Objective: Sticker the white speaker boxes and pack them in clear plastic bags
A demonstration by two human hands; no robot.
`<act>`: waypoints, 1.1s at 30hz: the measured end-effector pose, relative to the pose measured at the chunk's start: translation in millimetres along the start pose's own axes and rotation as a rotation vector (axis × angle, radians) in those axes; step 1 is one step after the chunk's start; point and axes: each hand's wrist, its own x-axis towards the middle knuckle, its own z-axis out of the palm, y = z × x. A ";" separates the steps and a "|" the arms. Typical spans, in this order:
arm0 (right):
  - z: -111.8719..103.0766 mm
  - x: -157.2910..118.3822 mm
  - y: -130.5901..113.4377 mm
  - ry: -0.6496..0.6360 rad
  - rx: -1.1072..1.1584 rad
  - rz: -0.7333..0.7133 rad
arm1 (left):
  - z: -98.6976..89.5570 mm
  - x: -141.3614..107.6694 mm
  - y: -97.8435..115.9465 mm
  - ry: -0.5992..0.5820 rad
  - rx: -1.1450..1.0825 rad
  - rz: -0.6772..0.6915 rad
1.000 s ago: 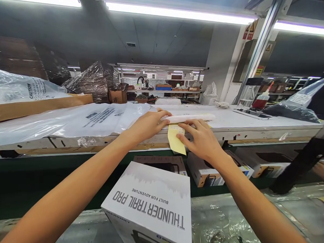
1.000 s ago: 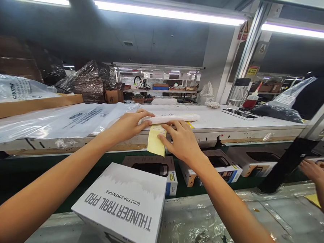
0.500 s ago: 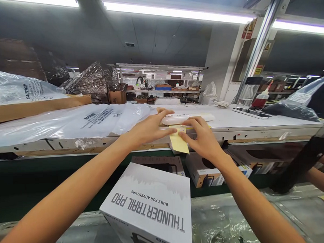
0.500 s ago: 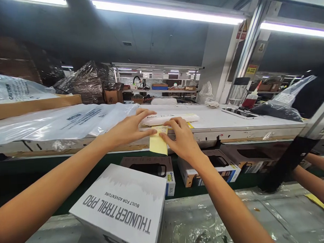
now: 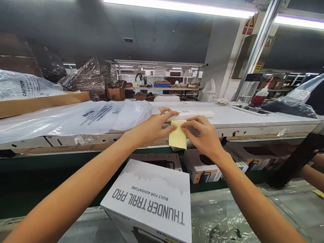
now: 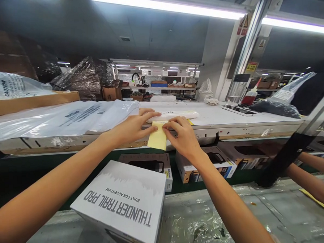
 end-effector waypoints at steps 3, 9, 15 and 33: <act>0.4 1.3 0.2 0.003 0.013 0.008 | 1.0 -2.0 -0.8 -0.018 0.033 0.049; 0.0 1.3 -0.7 -0.001 0.002 -0.037 | 2.2 -3.2 -0.9 0.041 0.080 0.142; -1.5 4.5 -7.8 -0.047 -0.032 0.053 | 3.3 -2.0 3.0 0.049 0.057 0.087; -25.0 -5.7 -22.8 0.084 0.129 0.214 | 10.1 -4.4 13.4 0.077 0.114 0.037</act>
